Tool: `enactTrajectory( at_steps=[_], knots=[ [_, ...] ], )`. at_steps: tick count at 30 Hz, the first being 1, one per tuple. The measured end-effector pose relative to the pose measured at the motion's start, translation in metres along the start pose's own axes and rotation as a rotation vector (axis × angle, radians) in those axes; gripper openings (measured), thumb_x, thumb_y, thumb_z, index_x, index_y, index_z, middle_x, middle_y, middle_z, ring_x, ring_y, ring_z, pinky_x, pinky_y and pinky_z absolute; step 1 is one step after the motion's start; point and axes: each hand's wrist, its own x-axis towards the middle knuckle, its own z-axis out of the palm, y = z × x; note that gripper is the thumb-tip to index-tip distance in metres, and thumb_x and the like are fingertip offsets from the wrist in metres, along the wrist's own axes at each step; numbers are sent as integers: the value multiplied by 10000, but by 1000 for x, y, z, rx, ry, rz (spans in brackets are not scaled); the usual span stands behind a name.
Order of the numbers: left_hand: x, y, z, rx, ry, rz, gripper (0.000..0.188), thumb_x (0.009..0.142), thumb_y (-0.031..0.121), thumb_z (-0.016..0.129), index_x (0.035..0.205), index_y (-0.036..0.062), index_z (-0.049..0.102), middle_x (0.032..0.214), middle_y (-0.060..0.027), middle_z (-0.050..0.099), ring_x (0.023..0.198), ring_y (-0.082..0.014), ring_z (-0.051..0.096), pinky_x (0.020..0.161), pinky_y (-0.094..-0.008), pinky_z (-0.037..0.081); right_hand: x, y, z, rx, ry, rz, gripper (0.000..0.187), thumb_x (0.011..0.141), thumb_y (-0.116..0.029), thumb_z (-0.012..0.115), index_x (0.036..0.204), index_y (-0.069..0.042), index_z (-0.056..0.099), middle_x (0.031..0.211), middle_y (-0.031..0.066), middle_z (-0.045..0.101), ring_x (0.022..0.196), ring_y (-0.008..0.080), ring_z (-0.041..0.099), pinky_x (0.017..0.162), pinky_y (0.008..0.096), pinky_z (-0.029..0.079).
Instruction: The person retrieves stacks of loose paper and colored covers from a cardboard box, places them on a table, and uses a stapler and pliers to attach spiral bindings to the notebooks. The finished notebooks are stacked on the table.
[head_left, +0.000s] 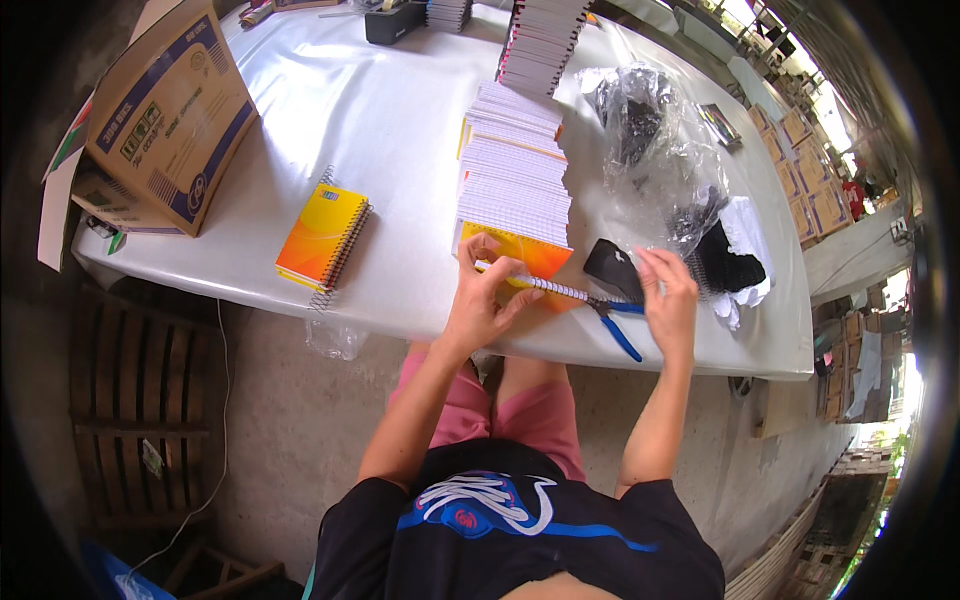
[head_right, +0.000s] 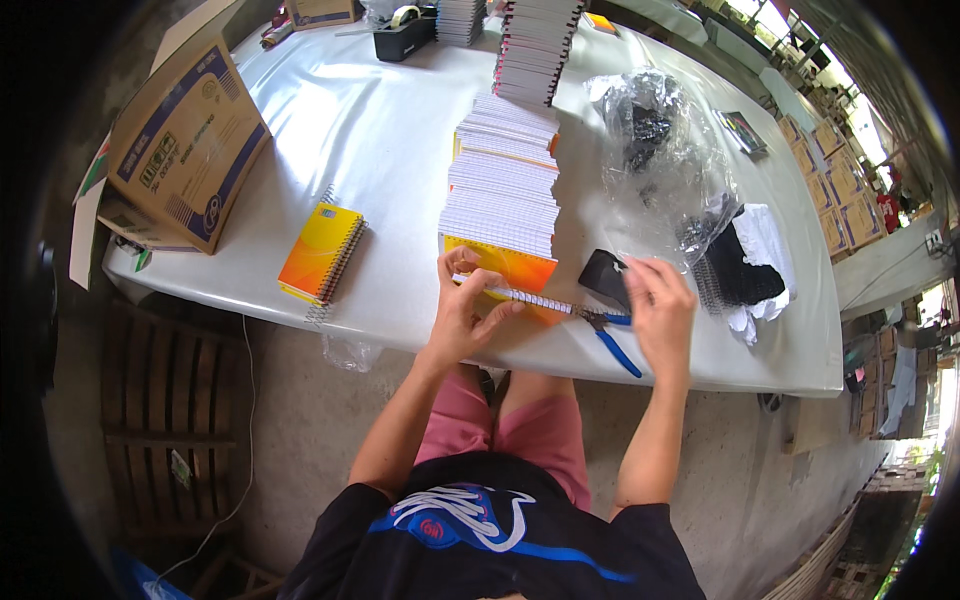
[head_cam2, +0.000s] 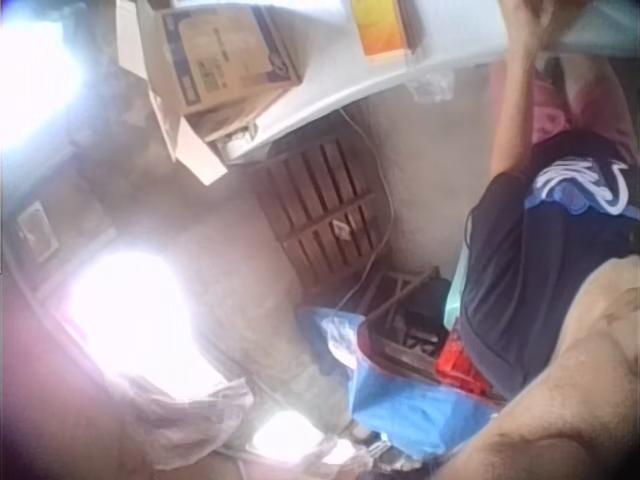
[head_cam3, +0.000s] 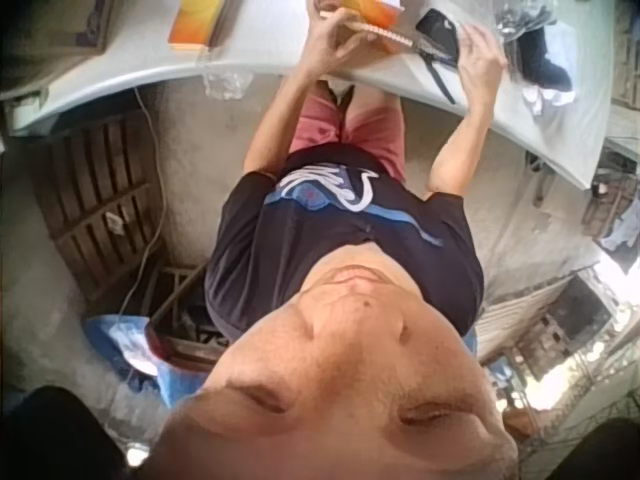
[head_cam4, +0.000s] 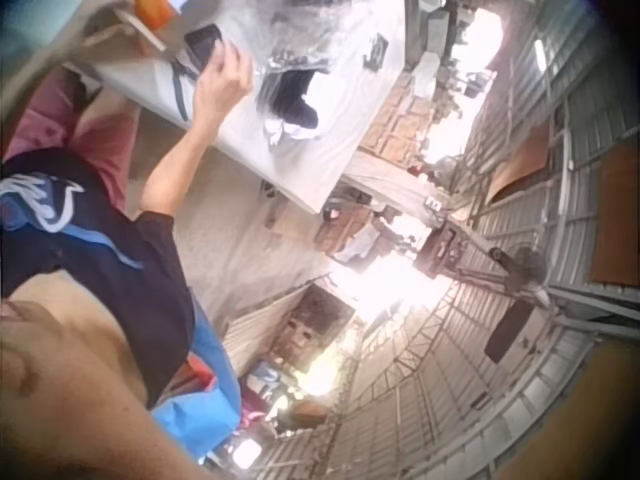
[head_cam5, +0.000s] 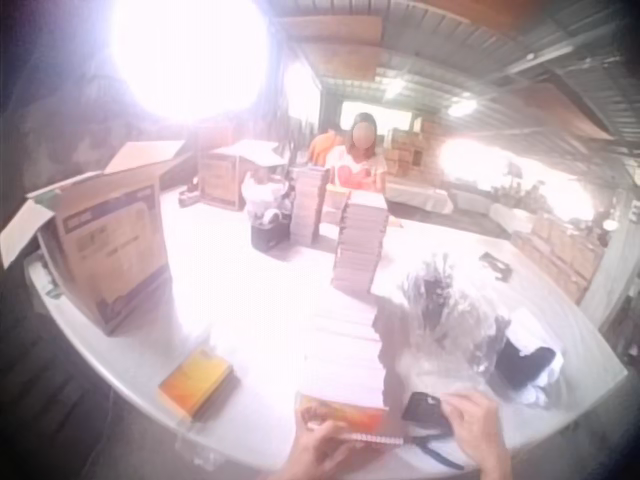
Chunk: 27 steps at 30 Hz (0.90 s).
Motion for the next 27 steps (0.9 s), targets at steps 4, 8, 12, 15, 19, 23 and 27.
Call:
enactTrajectory(
  at_steps=[4,8,12,15,19,23,27],
  knots=[
    [0,6,-5,93,-44,-21,334,688,217,807,917,85,603,1049,-131,425,1077,-295,362,887,-404,360,-8,-66,32,-115,-84,-276,186,842,-183,620,1010,-111,659,964,16,640,932,178,593,888,398,369],
    [-1,5,-4,111,-43,5,327,699,180,794,941,82,597,1059,-147,441,1083,-314,370,823,-404,417,-9,-64,41,-105,-144,-195,203,757,-231,710,891,-107,622,997,-18,609,962,176,565,870,389,359],
    [0,8,-4,82,-24,-27,341,698,164,793,964,87,594,1062,-157,447,1087,-324,376,794,-403,448,-2,-72,39,-33,-141,-37,262,688,-256,761,859,-113,623,966,-16,599,934,180,562,824,378,367],
    [-1,5,-3,107,-14,-7,332,712,176,783,982,96,607,1063,-154,448,1086,-324,375,803,-405,447,-6,-67,49,29,-59,-177,283,693,-216,758,921,-120,620,904,-5,610,890,183,575,799,372,371],
    [1,8,-4,180,-40,60,322,717,179,770,999,115,627,1072,-147,454,1102,-322,359,836,-410,428,-4,-57,52,60,-105,-134,305,720,-166,740,1005,-128,638,837,7,625,853,181,597,788,371,383],
    [-1,2,-4,208,-85,80,323,706,196,778,990,137,637,1094,-95,477,1119,-309,321,893,-403,363,-2,-67,49,316,-126,89,243,716,-118,732,951,-113,669,796,17,600,823,191,596,745,362,411],
    [-2,3,-1,137,-65,28,307,714,154,766,984,130,621,1121,-104,451,1126,-311,304,900,-408,344,-3,-61,57,289,-33,-74,244,659,-107,772,884,-90,677,791,31,581,787,216,582,677,360,436]
  ],
)
